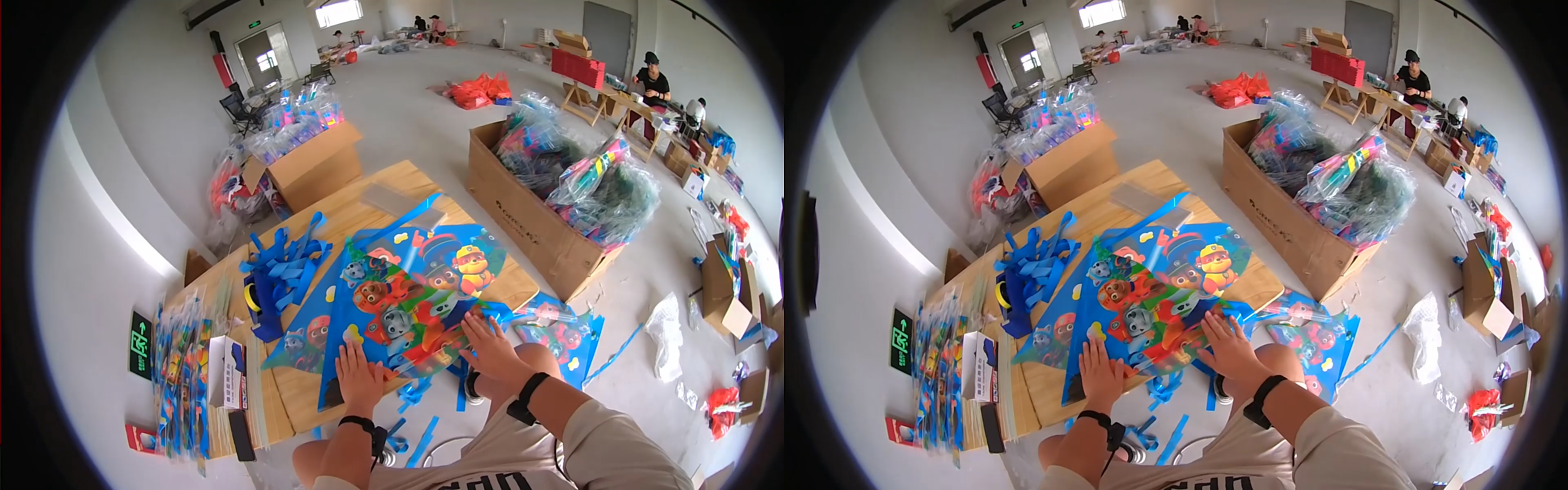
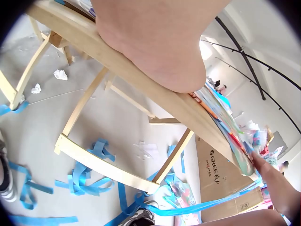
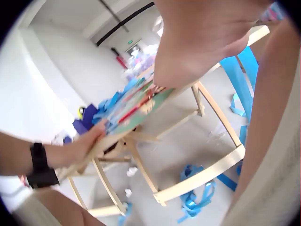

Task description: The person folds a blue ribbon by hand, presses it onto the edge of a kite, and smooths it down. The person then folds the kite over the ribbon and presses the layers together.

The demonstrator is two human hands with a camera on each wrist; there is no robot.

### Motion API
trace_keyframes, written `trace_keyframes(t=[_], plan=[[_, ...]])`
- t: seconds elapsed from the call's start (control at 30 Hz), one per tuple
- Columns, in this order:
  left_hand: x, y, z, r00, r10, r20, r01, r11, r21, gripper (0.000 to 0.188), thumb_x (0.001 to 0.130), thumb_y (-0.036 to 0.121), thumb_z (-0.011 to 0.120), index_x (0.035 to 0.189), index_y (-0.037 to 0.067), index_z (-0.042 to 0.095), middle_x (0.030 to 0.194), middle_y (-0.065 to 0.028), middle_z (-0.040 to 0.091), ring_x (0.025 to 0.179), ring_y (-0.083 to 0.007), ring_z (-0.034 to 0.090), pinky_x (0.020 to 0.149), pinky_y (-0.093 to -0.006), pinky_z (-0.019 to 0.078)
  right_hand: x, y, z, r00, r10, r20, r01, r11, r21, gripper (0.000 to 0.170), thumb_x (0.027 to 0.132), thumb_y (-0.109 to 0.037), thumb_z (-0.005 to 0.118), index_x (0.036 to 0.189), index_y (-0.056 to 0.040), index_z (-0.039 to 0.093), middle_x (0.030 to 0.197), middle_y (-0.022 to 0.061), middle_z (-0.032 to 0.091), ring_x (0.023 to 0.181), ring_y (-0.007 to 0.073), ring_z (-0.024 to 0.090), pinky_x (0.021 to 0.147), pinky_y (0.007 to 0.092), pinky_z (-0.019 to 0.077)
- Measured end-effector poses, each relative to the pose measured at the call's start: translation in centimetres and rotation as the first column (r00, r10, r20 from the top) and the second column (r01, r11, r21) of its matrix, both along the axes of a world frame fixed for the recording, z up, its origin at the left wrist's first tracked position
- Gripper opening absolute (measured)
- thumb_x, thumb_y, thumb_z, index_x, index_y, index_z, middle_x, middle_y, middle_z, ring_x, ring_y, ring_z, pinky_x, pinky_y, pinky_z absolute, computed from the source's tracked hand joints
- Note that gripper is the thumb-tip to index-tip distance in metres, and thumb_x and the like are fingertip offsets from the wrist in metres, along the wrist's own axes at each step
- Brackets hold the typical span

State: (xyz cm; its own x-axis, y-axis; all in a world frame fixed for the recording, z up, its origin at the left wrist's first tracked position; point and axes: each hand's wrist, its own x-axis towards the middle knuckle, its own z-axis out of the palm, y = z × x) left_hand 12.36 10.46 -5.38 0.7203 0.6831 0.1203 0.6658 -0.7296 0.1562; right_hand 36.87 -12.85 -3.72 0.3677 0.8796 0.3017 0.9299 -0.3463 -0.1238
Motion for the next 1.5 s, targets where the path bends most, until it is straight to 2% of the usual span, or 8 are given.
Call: trace_keyframes(t=[0.23,0.3,0.37,0.5,0.87,1.1,1.37,1.5], plan=[[-0.1,0.2,-0.5,1.0,-0.008,-0.004,0.008,1.0,0.029,0.078,0.099,0.045,0.047,0.159,0.001,0.023,0.165,-0.0198,0.023,0.154,-0.037,0.017,0.125,-0.0503,0.0119,10.1,-2.6,-0.8,0.64,-0.351,-0.684,0.568,0.815,0.113,0.032,0.078,-0.007,0.073,0.109,-0.0037,0.061,0.109,0.0178,0.066,0.091,0.0301,0.069,0.08,0.0406,0.0552],[0.0,0.2,-0.3,1.0,-0.003,-0.007,0.003,1.0,0.017,0.077,0.1,0.045,0.046,0.159,0.001,0.023,0.166,-0.02,0.022,0.154,-0.0375,0.018,0.125,-0.0502,0.0119,12.8,-4.3,-3.7,0.812,-0.323,-0.487,0.418,0.903,0.099,0.034,0.08,-0.007,0.074,0.111,-0.0035,0.059,0.105,0.0165,0.066,0.081,0.0267,0.07,0.073,0.0393,0.0577],[0.1,0.0,0.1,1.0,0.0,-0.012,0.0,1.0,0.001,0.077,0.1,0.043,0.047,0.159,0.0,0.022,0.166,-0.0204,0.021,0.154,-0.0382,0.018,0.125,-0.0504,0.0122,13.4,-4.5,-2.0,0.144,-0.247,-0.958,0.511,0.848,-0.142,0.03,0.085,-0.006,0.073,0.109,-0.0038,0.056,0.096,0.0108,0.067,0.07,0.022,0.069,0.06,0.0331,0.0595],[0.0,0.1,-0.1,1.0,-0.012,-0.018,0.012,1.0,0.015,0.078,0.1,0.044,0.046,0.159,0.0,0.022,0.166,-0.0204,0.021,0.154,-0.0385,0.018,0.125,-0.0509,0.0117,15.4,-4.0,-4.0,-0.044,-0.248,-0.968,0.562,0.795,-0.229,0.034,0.087,-0.009,0.075,0.113,-0.0043,0.055,0.093,0.009,0.066,0.066,0.016,0.066,0.059,0.0316,0.0606],[0.1,0.0,0.5,1.0,-0.011,-0.006,0.011,1.0,-0.006,0.078,0.099,0.042,0.05,0.159,0.0,0.023,0.165,-0.0205,0.022,0.153,-0.0398,0.02,0.124,-0.0522,0.0132,13.0,-4.8,-5.6,-0.054,-0.245,-0.968,0.161,0.955,-0.25,0.046,0.094,-0.017,0.071,0.135,-0.0046,0.052,0.102,0.0084,0.071,0.076,0.0165,0.066,0.071,0.0293,0.0572],[0.2,0.1,0.4,1.0,-0.013,-0.007,0.013,1.0,-0.004,0.078,0.099,0.042,0.05,0.158,0.0,0.024,0.165,-0.0201,0.023,0.152,-0.0394,0.02,0.124,-0.0522,0.0137,13.1,-4.5,-8.2,-0.125,-0.196,-0.973,0.332,0.915,-0.227,0.027,0.098,-0.006,0.052,0.12,-0.005,0.067,0.107,0.0055,0.073,0.084,0.0148,0.07,0.073,0.029,0.0574],[0.1,-0.1,0.6,1.0,-0.01,-0.003,0.01,1.0,-0.012,0.077,0.098,0.042,0.05,0.158,0.0,0.024,0.165,-0.0202,0.024,0.152,-0.0392,0.021,0.124,-0.0521,0.013,11.8,-7.4,-6.6,0.521,-0.294,-0.801,0.726,0.647,0.234,0.04,0.095,-0.008,0.05,0.133,-0.0067,0.064,0.106,0.007,0.072,0.089,0.0148,0.067,0.082,0.0296,0.0529],[0.3,0.1,0.6,1.0,-0.007,-0.015,0.007,1.0,-0.028,0.077,0.098,0.041,0.05,0.158,0.0,0.025,0.164,-0.0202,0.025,0.152,-0.0394,0.02,0.124,-0.0521,0.0126,13.3,-6.2,-4.6,0.47,-0.019,-0.883,0.746,0.542,0.386,0.037,0.1,-0.011,0.054,0.134,-0.0028,0.063,0.127,0.0099,0.067,0.111,0.0173,0.062,0.098,0.0314,0.0452]])
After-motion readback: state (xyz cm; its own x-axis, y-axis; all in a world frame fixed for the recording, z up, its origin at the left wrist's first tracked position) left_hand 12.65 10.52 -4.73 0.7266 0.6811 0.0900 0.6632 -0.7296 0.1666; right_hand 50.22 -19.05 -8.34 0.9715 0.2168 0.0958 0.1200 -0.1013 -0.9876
